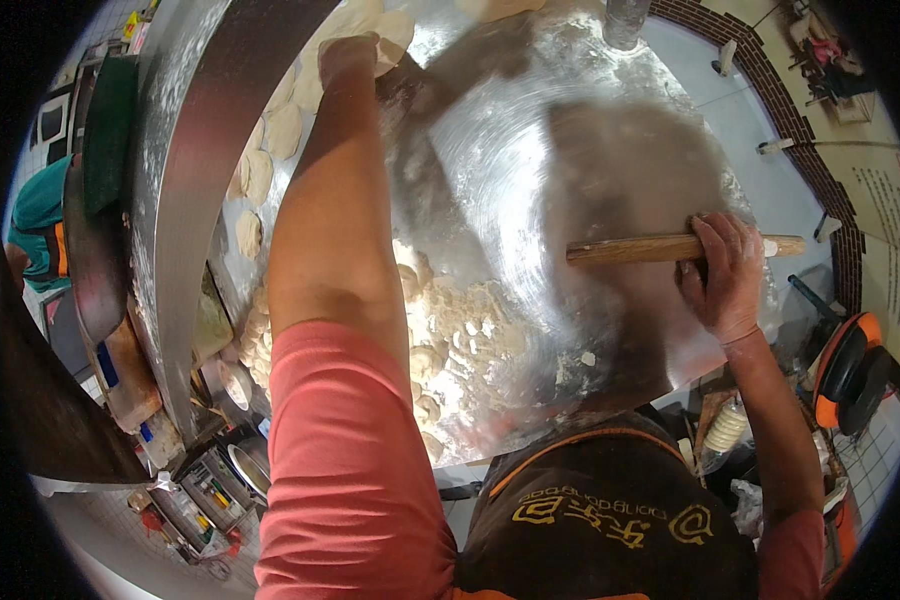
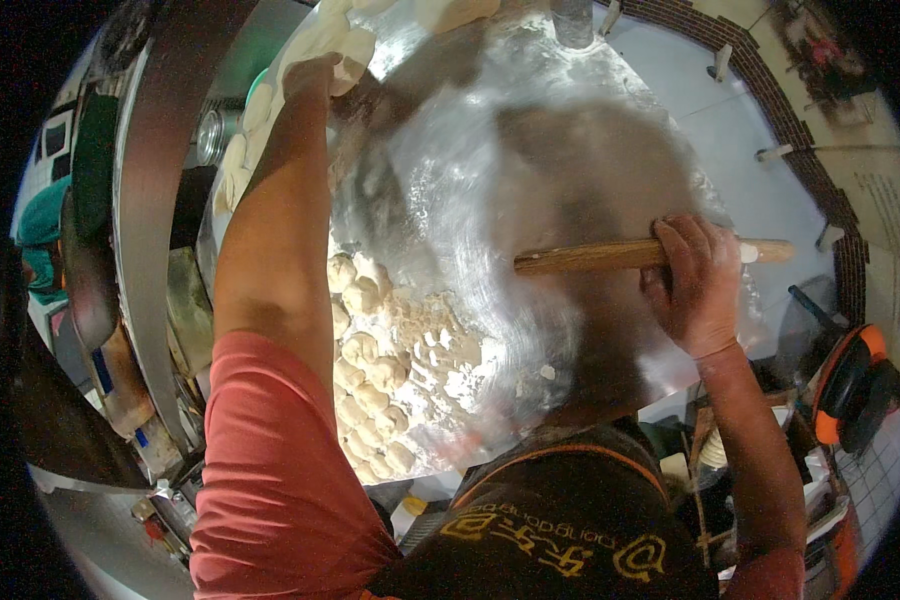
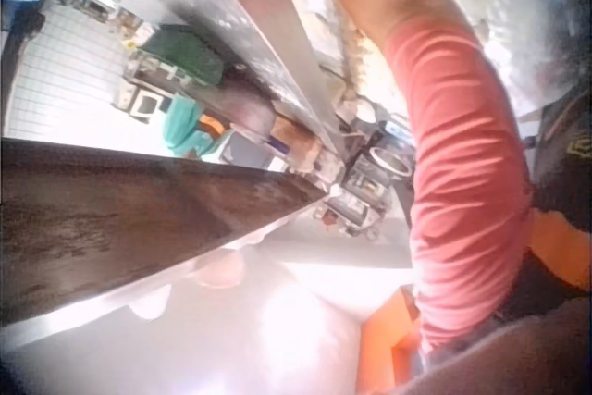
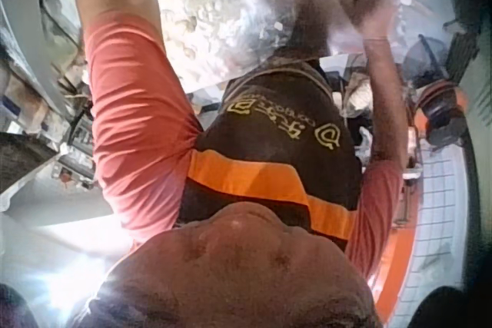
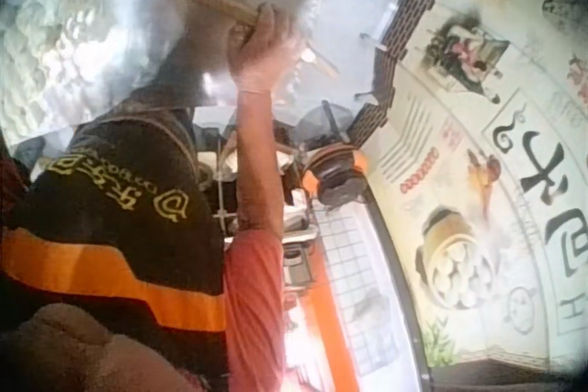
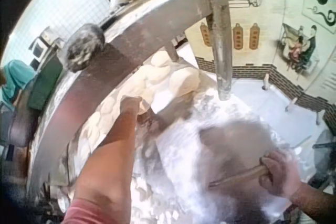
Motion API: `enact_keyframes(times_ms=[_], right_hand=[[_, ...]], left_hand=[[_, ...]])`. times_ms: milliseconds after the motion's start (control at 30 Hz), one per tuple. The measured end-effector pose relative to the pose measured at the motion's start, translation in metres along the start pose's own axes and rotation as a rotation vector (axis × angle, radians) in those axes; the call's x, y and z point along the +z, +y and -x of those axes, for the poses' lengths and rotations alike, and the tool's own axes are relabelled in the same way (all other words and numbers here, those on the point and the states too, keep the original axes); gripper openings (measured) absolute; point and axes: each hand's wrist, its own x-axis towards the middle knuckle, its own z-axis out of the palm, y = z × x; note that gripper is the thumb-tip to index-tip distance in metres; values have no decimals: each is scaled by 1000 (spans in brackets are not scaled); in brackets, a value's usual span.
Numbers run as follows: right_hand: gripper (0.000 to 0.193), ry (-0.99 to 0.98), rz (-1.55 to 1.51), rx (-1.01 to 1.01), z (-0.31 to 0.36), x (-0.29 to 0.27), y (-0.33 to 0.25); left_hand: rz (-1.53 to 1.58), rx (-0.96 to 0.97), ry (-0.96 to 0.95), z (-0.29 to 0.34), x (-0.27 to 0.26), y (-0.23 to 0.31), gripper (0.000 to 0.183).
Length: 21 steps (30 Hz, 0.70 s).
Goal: The person repeatedly flattens small dough balls into thin circular discs using a rolling pin on a floured stainless steel countertop. The person arranges the flattened discs in rows on the counter.
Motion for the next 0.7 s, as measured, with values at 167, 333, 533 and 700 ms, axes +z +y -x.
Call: enact_keyframes(times_ms=[167, 333, 533, 700], right_hand=[[46, 37, 11, -15, 1, 3, 2], [48, 12, -9, -16, -2, 1, -1], [50, -54, -3, 3, -2, 2, -4], [51, -62, 49, 28, 5, 5, -2]], left_hand=[[-88, 47, -7, -21, 7, -10, 48], [63, 185, 148, -5, 14, -5, 50], [1039, -10, -104, 23, 6, -36, 43], [46, 825, 176, 90, -40, -107, 37]])
